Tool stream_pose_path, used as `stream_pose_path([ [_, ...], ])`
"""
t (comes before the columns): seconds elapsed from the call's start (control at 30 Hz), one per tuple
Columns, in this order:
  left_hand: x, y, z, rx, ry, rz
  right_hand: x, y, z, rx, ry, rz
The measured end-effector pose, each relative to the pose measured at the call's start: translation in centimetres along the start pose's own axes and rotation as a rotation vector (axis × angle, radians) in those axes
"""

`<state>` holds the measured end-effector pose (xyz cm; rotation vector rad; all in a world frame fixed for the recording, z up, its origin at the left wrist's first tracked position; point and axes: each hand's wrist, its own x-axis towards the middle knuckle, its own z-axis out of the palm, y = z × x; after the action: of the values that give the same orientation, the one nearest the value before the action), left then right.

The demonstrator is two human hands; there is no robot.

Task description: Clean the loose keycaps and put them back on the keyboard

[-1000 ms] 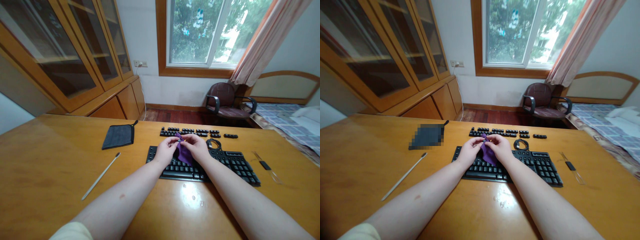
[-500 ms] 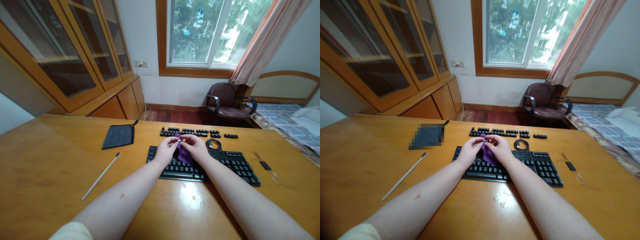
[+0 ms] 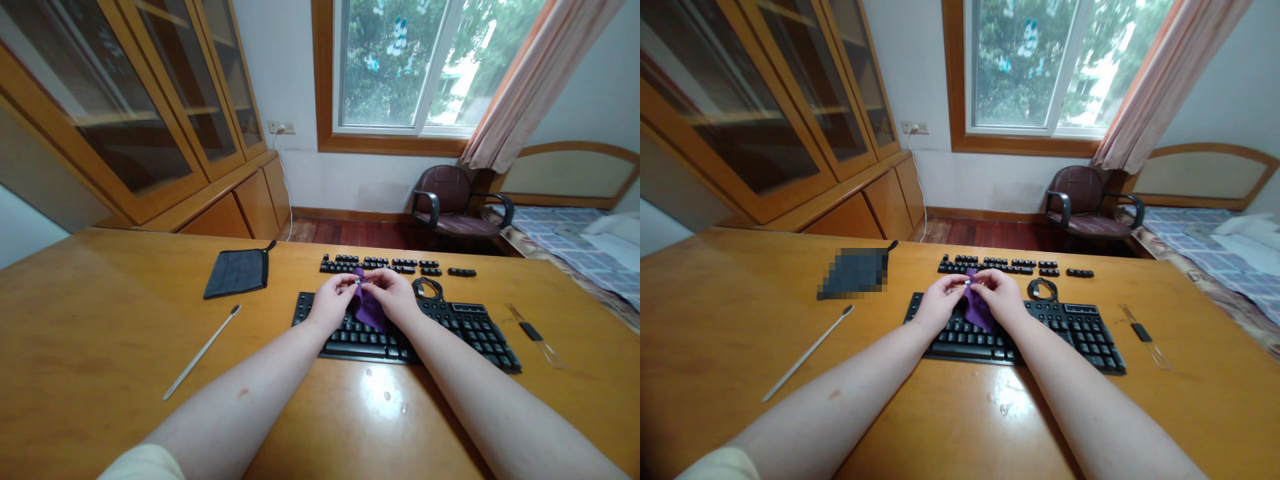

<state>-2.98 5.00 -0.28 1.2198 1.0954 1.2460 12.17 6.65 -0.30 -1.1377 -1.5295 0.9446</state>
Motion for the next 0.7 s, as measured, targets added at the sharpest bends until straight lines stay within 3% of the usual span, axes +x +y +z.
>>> stream_pose_path([
  [0.43,-0.03,-0.04,0.05,-0.014,0.010,0.004,-0.12,-0.14,-0.12,-0.095,-0.019,-0.050],
  [0.7,-0.12,0.49,0.12,-0.038,0.010,-0.007,0.02,0.07,0.02,0.079,0.005,0.015],
])
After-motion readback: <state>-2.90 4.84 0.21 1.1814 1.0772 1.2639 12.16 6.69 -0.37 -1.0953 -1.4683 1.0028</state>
